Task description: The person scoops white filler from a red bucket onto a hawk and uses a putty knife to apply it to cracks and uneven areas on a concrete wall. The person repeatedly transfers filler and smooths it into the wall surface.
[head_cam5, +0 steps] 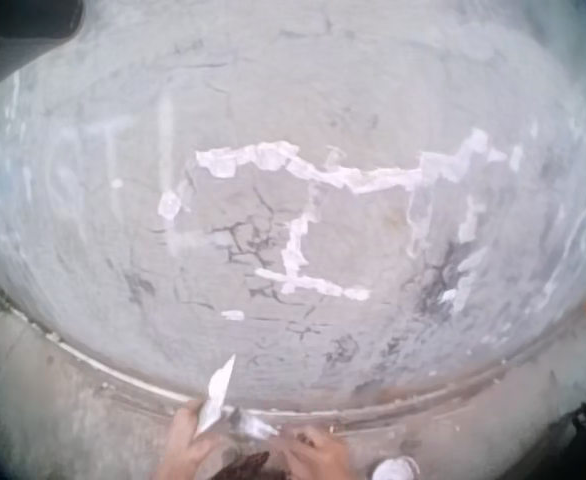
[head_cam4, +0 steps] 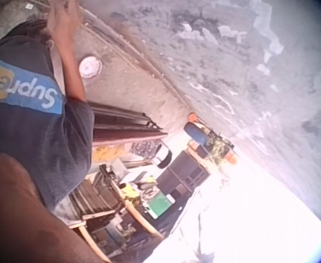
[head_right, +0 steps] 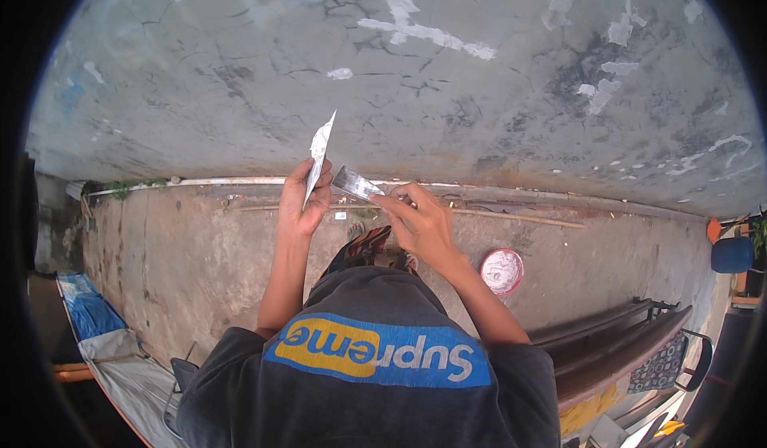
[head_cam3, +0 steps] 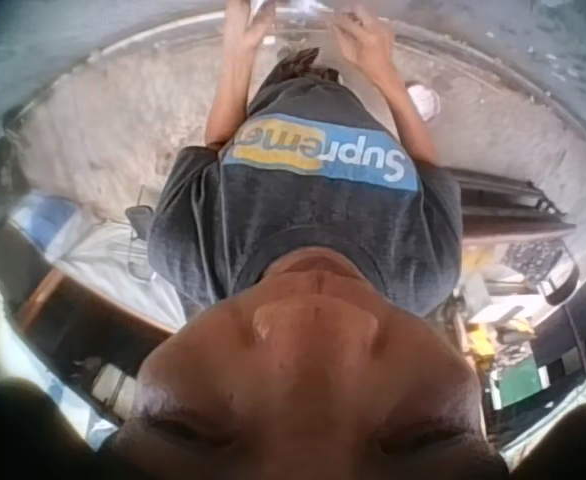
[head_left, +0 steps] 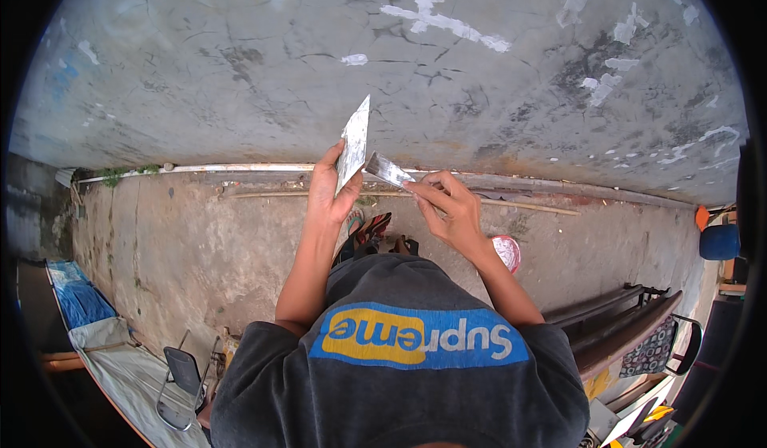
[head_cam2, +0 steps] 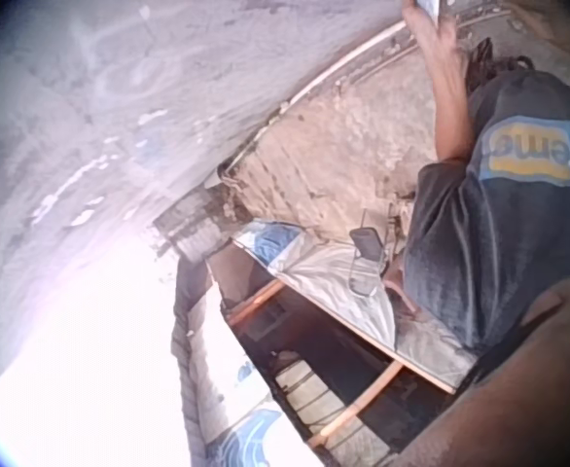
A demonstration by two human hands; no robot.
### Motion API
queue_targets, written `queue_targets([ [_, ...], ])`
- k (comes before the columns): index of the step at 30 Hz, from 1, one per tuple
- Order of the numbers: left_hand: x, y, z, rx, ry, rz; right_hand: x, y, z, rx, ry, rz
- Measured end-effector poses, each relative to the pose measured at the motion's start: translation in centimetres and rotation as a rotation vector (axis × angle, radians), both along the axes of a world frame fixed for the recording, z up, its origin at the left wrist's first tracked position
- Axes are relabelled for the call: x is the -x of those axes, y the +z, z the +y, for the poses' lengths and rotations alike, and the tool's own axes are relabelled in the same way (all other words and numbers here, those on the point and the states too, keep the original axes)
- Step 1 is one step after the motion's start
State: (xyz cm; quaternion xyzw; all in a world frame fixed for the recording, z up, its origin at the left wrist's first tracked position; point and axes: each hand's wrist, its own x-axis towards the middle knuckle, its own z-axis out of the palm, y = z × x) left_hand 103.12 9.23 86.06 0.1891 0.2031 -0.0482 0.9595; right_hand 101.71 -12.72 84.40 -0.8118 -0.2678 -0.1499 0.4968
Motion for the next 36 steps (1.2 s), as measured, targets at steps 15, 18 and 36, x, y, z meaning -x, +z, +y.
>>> queue_targets([
  [15,-3.5,-0.7,6.7,0.173,-0.396,0.015,-6.8,2.2,5.3,-0.735,0.565,0.942],
  [18,-5.1,-0.5,10.6,0.392,-0.428,-0.124,-7.8,0.9,9.2,-0.747,0.523,0.94],
  [36,-12.5,-0.7,34.7,-0.647,0.078,-0.166,-16.6,9.2,25.4,-0.397,-0.589,-0.036],
])
